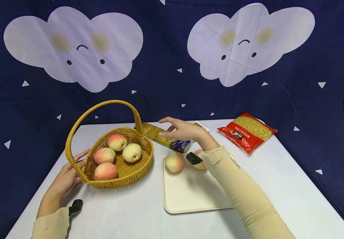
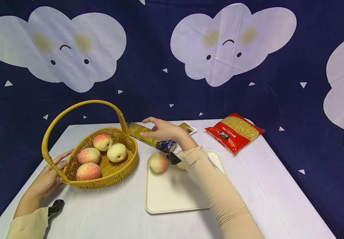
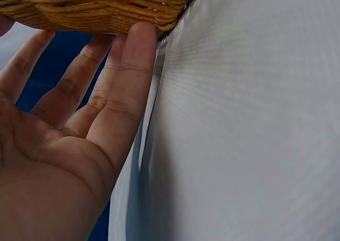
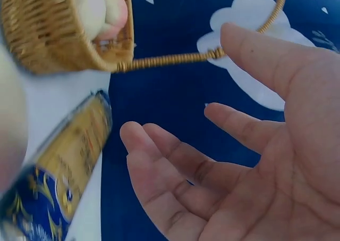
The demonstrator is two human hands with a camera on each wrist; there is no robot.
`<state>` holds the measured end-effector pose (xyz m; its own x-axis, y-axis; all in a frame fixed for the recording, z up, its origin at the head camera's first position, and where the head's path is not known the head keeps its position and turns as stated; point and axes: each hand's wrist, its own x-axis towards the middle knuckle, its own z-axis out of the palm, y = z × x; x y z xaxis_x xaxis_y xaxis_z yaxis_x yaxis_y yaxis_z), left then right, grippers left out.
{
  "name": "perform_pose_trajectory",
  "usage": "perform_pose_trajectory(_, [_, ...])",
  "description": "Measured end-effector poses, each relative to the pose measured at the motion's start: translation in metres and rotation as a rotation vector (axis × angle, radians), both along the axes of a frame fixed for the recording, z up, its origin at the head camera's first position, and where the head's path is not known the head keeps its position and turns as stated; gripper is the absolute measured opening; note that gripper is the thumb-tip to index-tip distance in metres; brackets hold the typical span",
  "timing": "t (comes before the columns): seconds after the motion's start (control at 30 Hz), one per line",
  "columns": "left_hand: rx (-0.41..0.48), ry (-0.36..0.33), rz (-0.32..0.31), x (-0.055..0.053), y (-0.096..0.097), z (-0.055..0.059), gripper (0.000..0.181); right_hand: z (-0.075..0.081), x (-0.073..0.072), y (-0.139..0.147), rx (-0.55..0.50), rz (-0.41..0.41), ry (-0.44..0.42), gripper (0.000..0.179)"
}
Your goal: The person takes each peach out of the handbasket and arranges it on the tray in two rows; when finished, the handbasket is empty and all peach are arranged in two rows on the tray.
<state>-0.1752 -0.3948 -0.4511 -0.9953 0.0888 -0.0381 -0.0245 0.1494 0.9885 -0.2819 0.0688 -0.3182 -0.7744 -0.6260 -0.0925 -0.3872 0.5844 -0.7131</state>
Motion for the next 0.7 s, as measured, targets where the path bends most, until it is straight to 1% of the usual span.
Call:
perform_pose_trajectory(0.2, [0.004, -0.003, 0.004, 0.001, -0.001, -0.001, 0.054, 0.002, -0.003, -0.038, -0.059, 0.024, -0.104, 0.064])
perform_pose_trajectory(0.33, [0.013, 0.000, 0.000, 0.002, -0.001, -0.001, 0.054, 0.002, -0.005, -0.059, -0.079, 0.047, -0.151, 0.066])
perform_pose_trajectory(0.5, [0.030, -0.007, -0.004, 0.001, -0.001, -0.001, 0.054, 0.002, -0.006, -0.081, -0.049, 0.056, -0.179, 0.069])
perform_pose_trajectory(0.7, [0.026, -0.011, -0.005, -0.001, -0.001, 0.000, 0.055, 0.000, -0.005, -0.103, -0.010, 0.023, -0.220, 0.069])
